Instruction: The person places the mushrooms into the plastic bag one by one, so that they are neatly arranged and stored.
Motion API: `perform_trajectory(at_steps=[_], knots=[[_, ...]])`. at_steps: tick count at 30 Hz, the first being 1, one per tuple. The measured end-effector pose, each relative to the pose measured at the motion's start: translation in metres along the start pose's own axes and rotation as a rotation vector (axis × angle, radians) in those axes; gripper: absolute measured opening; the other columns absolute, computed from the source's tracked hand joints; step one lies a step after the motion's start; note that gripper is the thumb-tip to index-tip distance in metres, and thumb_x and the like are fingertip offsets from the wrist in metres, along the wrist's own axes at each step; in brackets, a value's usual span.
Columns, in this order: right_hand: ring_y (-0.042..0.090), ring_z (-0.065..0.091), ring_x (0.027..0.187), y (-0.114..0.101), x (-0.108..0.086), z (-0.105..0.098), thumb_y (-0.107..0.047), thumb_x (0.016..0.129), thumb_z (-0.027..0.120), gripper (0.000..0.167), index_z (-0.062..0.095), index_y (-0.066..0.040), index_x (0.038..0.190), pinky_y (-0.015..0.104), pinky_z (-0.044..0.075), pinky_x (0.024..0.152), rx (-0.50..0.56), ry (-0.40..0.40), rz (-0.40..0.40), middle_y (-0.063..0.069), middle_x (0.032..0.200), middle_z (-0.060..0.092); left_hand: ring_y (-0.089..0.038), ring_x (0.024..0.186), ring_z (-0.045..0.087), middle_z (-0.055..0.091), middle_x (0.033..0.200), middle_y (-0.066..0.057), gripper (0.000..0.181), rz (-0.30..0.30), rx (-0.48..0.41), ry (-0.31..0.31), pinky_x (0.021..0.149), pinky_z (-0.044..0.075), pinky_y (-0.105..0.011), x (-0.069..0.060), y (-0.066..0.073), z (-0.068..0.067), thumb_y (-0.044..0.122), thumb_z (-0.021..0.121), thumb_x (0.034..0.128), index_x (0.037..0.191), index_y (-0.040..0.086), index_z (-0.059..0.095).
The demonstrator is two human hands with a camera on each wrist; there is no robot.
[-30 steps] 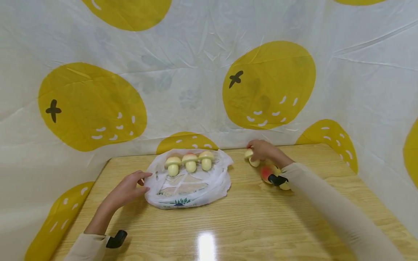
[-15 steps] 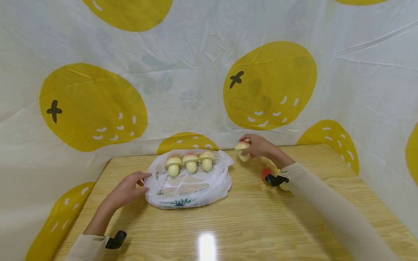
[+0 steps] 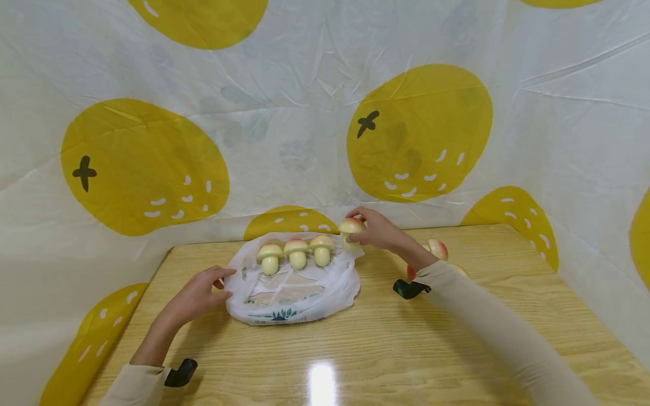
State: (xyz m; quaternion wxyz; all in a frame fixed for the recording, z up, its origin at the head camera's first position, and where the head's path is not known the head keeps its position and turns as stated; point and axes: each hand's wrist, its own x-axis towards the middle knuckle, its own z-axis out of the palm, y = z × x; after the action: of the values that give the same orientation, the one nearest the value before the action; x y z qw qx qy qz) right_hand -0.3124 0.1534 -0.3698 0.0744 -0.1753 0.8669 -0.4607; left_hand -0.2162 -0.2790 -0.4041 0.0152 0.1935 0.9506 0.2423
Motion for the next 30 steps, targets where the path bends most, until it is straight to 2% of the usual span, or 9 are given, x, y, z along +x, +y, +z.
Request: perform_trajectory(at_steps=[4, 11, 17, 21, 25, 30], knots=[[0.024, 0.061, 0.085, -0.004, 0.003, 0.010, -0.006, 0.086, 0.079, 0.056, 0.052, 0.000, 0.134, 0.031, 0.056, 0.070, -0.003, -0.024, -0.015, 0.021, 0.114, 0.056, -0.022, 0.093, 0.061, 0.066, 0.110, -0.009, 0.046, -0.004, -0.003, -0.001, 0.078, 0.053, -0.037, 0.000, 0.000, 0.000, 0.007, 0.074, 0.0898, 0.132, -0.006, 0.062], [0.024, 0.061, 0.084, -0.002, 0.005, 0.024, -0.005, 0.088, 0.078, 0.052, 0.048, 0.002, 0.131, 0.032, 0.057, 0.068, -0.001, -0.085, -0.015, 0.021, 0.109, 0.055, -0.022, 0.092, 0.061, 0.066, 0.107, -0.008, 0.045, -0.003, -0.007, 0.001, 0.080, 0.054, -0.041, -0.001, -0.001, 0.001, 0.006, 0.074, 0.0890, 0.131, -0.007, 0.063], [0.020, 0.061, 0.070, 0.001, 0.005, 0.028, -0.007, 0.089, 0.078, 0.052, 0.048, 0.001, 0.131, 0.029, 0.056, 0.064, -0.081, -0.092, -0.005, 0.018, 0.103, 0.055, -0.021, 0.091, 0.061, 0.066, 0.106, -0.008, 0.045, 0.001, 0.002, 0.007, 0.080, 0.054, -0.041, 0.000, -0.002, 0.001, 0.005, 0.075, 0.0882, 0.130, -0.007, 0.063], [0.020, 0.061, 0.068, 0.001, 0.004, 0.028, -0.010, 0.089, 0.078, 0.051, 0.049, -0.001, 0.131, 0.028, 0.056, 0.064, -0.133, -0.080, 0.004, 0.019, 0.109, 0.055, -0.021, 0.091, 0.061, 0.066, 0.107, -0.009, 0.045, 0.003, 0.007, 0.006, 0.079, 0.054, -0.039, 0.000, -0.002, 0.001, 0.005, 0.075, 0.0882, 0.130, -0.007, 0.063], [0.023, 0.061, 0.078, -0.001, 0.002, 0.027, -0.013, 0.088, 0.080, 0.050, 0.053, -0.001, 0.128, 0.030, 0.055, 0.068, -0.222, -0.049, -0.012, 0.021, 0.113, 0.054, -0.021, 0.092, 0.061, 0.066, 0.109, -0.010, 0.045, 0.003, 0.004, 0.003, 0.078, 0.054, -0.036, 0.000, -0.002, 0.001, 0.005, 0.075, 0.0883, 0.130, -0.007, 0.063], [0.026, 0.054, 0.094, 0.000, -0.001, 0.028, -0.018, 0.086, 0.080, 0.045, 0.058, -0.002, 0.122, 0.035, 0.048, 0.077, -0.349, 0.001, -0.047, 0.017, 0.107, 0.058, -0.022, 0.092, 0.061, 0.066, 0.109, -0.009, 0.046, 0.005, -0.001, 0.000, 0.078, 0.054, -0.035, 0.000, -0.002, 0.001, 0.005, 0.075, 0.0881, 0.130, -0.007, 0.063]])
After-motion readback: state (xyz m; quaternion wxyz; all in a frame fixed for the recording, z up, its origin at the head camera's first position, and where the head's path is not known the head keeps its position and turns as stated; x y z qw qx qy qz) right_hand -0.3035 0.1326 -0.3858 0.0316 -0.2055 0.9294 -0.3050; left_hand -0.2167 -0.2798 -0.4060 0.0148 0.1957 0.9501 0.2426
